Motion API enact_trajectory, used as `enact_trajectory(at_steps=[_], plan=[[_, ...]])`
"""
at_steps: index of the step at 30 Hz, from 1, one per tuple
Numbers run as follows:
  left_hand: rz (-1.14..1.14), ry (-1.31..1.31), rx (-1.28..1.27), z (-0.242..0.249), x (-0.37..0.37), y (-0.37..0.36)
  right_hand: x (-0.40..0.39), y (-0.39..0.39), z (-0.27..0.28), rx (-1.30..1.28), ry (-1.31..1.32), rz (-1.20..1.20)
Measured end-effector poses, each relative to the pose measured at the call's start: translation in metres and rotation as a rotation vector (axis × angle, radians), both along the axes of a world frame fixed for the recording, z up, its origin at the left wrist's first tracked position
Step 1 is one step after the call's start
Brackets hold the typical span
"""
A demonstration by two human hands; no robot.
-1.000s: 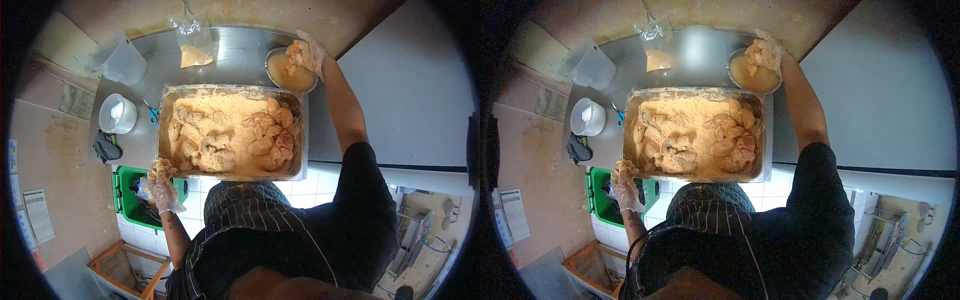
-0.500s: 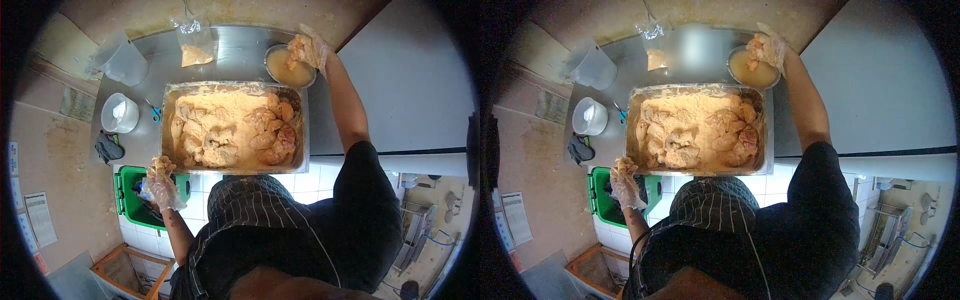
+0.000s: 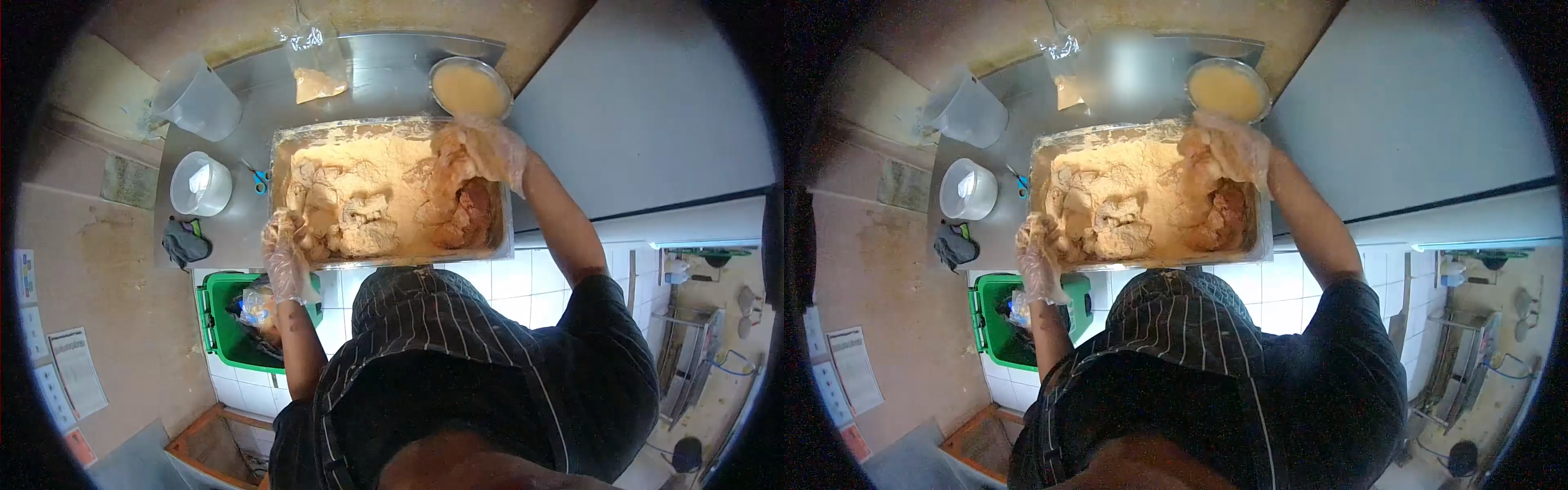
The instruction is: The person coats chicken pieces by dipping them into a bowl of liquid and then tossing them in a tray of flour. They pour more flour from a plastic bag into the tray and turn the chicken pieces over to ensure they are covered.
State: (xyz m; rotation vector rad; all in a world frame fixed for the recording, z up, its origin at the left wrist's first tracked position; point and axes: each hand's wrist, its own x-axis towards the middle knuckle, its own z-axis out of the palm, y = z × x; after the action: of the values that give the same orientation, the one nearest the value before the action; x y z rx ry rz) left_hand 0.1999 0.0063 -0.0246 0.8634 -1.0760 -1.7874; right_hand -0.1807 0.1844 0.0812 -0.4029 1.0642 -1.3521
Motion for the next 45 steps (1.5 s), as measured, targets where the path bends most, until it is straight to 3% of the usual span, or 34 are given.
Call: enact_trajectory(at_steps=[2, 3, 4, 6, 8, 10, 11, 12, 13, 14, 15, 17, 20, 21, 25, 26, 28, 30, 31, 32, 34, 36, 37, 39, 41, 42, 43, 44, 45], plan=[[-0.097, -0.261, -0.311, -0.003, -0.011, -0.003, 0.018, 0.011, 0.005, 0.199, 0.076, 0.096], [-0.115, -0.163, -0.088, 0.010, -0.019, 0.002, 0.024, 0.018, -0.007, 0.252, 0.240, 0.048], [-0.127, -0.166, -0.089, 0.006, -0.022, 0.000, 0.025, 0.026, -0.006, 0.253, 0.235, 0.037], [-0.175, -0.162, -0.149, -0.013, -0.027, -0.003, 0.036, 0.036, 0.025, 0.433, 0.300, 0.174], [-0.201, -0.161, -0.173, -0.019, -0.033, -0.002, 0.031, 0.049, 0.033, 0.380, 0.376, 0.176], [-0.248, -0.391, -0.353, -0.009, -0.047, 0.005, 0.030, 0.053, 0.044, 0.418, 0.426, 0.090], [-0.362, -0.645, -0.977, 0.001, -0.051, 0.004, 0.029, 0.051, 0.037, 0.372, 0.347, -0.030], [-0.290, -0.805, -1.397, 0.011, -0.061, 0.013, 0.037, 0.051, 0.038, 0.373, 0.348, -0.031], [-0.195, -0.956, -1.818, 0.026, -0.075, 0.030, 0.051, 0.049, 0.041, 0.245, 0.246, -0.181], [-0.501, -0.717, -1.340, 0.067, -0.095, 0.049, 0.061, 0.045, 0.042, 0.116, 0.141, -0.326], [-0.740, -0.465, -0.837, 0.100, -0.114, 0.071, 0.065, 0.039, 0.025, 0.118, 0.139, -0.318], [-0.781, -0.418, -1.077, 0.103, -0.137, 0.099, 0.073, 0.026, -0.025, -0.099, -0.077, -0.606], [-0.728, -0.431, -1.254, 0.086, -0.153, 0.120, 0.093, 0.009, -0.032, -0.063, -0.205, -0.640], [-0.725, -0.443, -1.250, 0.072, -0.156, 0.124, 0.072, 0.008, -0.075, -0.180, -0.306, -0.606], [-0.655, -0.267, -1.200, 0.034, -0.165, 0.127, 0.069, 0.002, -0.088, -0.274, -0.406, -0.627], [-0.628, -0.226, -1.185, 0.033, -0.165, 0.126, 0.063, 0.002, -0.097, -0.414, -0.400, -0.546], [-0.703, -0.302, -1.147, 0.054, -0.157, 0.124, 0.058, 0.001, -0.111, -0.690, -0.385, -0.381], [-0.776, -0.374, -1.107, 0.077, -0.153, 0.111, 0.052, 0.001, -0.111, -0.638, -0.347, -0.460], [-0.920, -0.501, -0.972, 0.087, -0.154, 0.095, 0.050, 0.001, -0.111, -0.583, -0.316, -0.508], [-1.055, -0.623, -0.831, 0.092, -0.155, 0.078, 0.047, 0.003, -0.109, -0.485, -0.232, -0.551], [-0.629, -0.940, -1.401, 0.059, -0.141, 0.049, 0.048, 0.008, -0.105, -0.243, 0.011, -0.586], [-0.925, -1.294, -1.040, 0.011, -0.130, 0.008, 0.061, 0.005, -0.110, -0.023, 0.334, -0.419], [-0.925, -1.299, -1.042, -0.008, -0.120, -0.005, 0.072, -0.001, -0.114, 0.045, 0.497, -0.285], [-0.953, -0.985, -1.223, -0.030, -0.109, -0.026, 0.101, -0.023, -0.123, 0.037, 0.796, 0.000], [-1.024, -0.973, -1.178, -0.031, -0.101, -0.040, 0.125, -0.049, -0.146, -0.146, 1.210, 0.237], [-1.087, -0.961, -1.122, -0.028, -0.097, -0.041, 0.127, -0.053, -0.151, -0.146, 1.203, 0.229], [-1.094, -0.967, -1.124, -0.026, -0.092, -0.038, 0.125, -0.059, -0.156, -0.126, 1.355, 0.379], [-0.917, -0.938, -1.056, -0.018, -0.086, -0.033, 0.120, -0.068, -0.163, -0.105, 1.505, 0.533], [-0.742, -0.902, -0.983, -0.014, -0.083, -0.031, 0.113, -0.075, -0.171, -0.023, 1.273, 0.538]])
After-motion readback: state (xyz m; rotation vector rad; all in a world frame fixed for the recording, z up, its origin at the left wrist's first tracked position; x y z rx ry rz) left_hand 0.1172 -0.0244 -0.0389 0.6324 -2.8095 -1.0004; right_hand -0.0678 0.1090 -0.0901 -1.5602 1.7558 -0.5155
